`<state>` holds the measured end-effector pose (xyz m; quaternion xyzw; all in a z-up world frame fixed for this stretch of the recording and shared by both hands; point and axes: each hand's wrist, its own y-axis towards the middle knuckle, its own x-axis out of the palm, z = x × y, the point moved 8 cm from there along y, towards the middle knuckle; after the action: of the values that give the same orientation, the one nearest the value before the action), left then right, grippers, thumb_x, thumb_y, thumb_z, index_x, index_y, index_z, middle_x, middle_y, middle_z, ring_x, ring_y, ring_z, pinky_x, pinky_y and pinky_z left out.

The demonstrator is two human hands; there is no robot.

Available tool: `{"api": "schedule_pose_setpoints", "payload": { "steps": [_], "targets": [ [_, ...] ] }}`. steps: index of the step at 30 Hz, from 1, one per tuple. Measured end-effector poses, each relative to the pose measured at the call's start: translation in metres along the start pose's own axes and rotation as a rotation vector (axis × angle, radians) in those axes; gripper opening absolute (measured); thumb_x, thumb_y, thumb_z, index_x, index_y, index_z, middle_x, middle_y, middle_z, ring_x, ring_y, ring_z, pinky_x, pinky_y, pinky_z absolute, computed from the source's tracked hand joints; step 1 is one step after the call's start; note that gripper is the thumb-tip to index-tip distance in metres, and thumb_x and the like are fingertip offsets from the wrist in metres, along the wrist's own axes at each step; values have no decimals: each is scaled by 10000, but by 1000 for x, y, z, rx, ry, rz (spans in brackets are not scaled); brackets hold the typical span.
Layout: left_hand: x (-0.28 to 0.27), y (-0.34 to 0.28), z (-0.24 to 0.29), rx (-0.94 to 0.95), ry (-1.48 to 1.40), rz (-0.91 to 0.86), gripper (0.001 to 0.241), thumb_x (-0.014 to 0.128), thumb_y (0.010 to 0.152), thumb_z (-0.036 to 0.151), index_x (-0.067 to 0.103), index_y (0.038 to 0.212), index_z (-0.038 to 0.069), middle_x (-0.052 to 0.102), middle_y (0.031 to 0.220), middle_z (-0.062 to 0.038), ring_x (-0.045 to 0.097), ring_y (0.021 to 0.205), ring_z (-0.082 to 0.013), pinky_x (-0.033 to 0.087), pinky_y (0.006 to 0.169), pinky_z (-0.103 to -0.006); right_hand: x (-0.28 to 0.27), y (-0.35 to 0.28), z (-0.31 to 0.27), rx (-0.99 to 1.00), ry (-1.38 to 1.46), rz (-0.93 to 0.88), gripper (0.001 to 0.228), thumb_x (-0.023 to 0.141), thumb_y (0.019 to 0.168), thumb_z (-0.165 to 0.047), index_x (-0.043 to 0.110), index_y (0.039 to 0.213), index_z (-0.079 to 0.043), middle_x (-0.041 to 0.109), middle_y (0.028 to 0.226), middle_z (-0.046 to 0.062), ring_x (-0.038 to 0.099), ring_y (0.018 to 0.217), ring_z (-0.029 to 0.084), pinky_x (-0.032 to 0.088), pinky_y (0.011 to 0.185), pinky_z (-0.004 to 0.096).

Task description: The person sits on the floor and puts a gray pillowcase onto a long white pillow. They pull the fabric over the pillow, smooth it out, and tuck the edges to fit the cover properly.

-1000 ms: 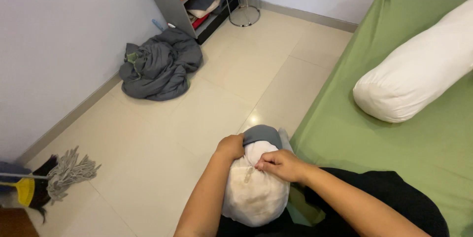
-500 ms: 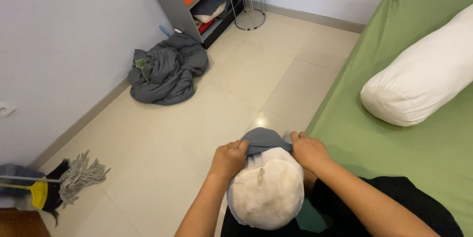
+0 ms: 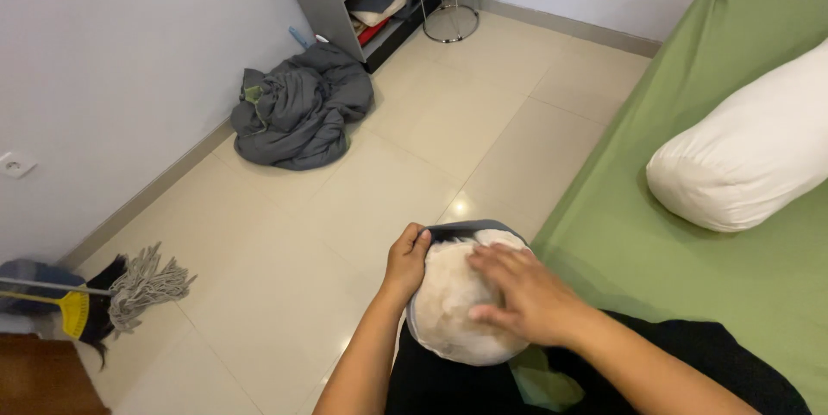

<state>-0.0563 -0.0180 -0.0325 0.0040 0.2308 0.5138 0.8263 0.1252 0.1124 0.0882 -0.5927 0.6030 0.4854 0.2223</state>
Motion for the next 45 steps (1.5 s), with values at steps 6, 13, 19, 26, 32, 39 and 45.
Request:
{"api": "schedule_pose_setpoints", "payload": {
  "steps": [6, 13, 19, 26, 32, 39, 45],
  "targets": [
    [41, -10, -32, -206, -174, -106, 306, 583, 1022, 302, 657, 824, 81, 633, 737, -129, 583, 651, -246, 494, 649, -375, 50, 16, -2, 110, -278, -95, 879, 801, 700, -437, 526, 1432, -35, 513, 1461, 265, 457, 1343, 430, 291, 1078, 516],
    [14, -33, 19, -99, 300, -203, 352, 581, 1031, 371, 593, 851, 69, 665, 792, -228, 636, 755, -435, 476, 653, -490, 77, 30, 43, 272, -291, -291, 690, 769, 787, -472, 598, 1286, -27, 615, 1280, 167, 521, 1275, 346, 333, 1122, 468],
    [-29, -62, 36, 362, 394, -23, 271, 622, 934, 272, 593, 1090, 53, 674, 935, -210, 670, 851, -438, 544, 702, -467, 50, 22, 59, 353, -162, -46, 847, 795, 682, -599, 604, 1352, -118, 619, 1286, 143, 526, 1240, 361, 348, 1061, 483],
    [26, -82, -125, -402, 232, -176, 270, 614, 952, 231, 606, 1147, 44, 738, 936, -212, 734, 858, -361, 570, 785, -442, 52, 6, 55, 68, -205, 261, 735, 764, 770, -587, 588, 1324, -137, 546, 1391, 153, 506, 1300, 371, 336, 1122, 566],
    [48, -77, -151, -577, -206, -49, 207, 508, 936, 102, 576, 1118, 33, 720, 898, -178, 712, 738, -265, 571, 668, -371, 57, 12, 6, -358, -293, 7, 751, 799, 632, -530, 621, 1291, -216, 482, 1445, 166, 411, 1353, 377, 304, 1034, 632],
    [38, -86, -82, -475, -256, -110, 333, 552, 843, 6, 634, 1150, 107, 705, 904, -24, 638, 787, -137, 527, 722, -266, 94, 35, 28, -181, -446, -7, 502, 775, 762, -363, 669, 1231, -218, 493, 1493, 60, 416, 1397, 289, 324, 1062, 585],
    [-16, -79, -95, -465, -182, -54, 241, 576, 830, -17, 653, 1048, 53, 675, 761, -82, 596, 617, -145, 497, 552, -296, 69, 53, -19, -217, -340, 125, 520, 786, 670, -345, 724, 1170, -212, 572, 1402, 75, 491, 1308, 314, 356, 1021, 594]
  ]
}}
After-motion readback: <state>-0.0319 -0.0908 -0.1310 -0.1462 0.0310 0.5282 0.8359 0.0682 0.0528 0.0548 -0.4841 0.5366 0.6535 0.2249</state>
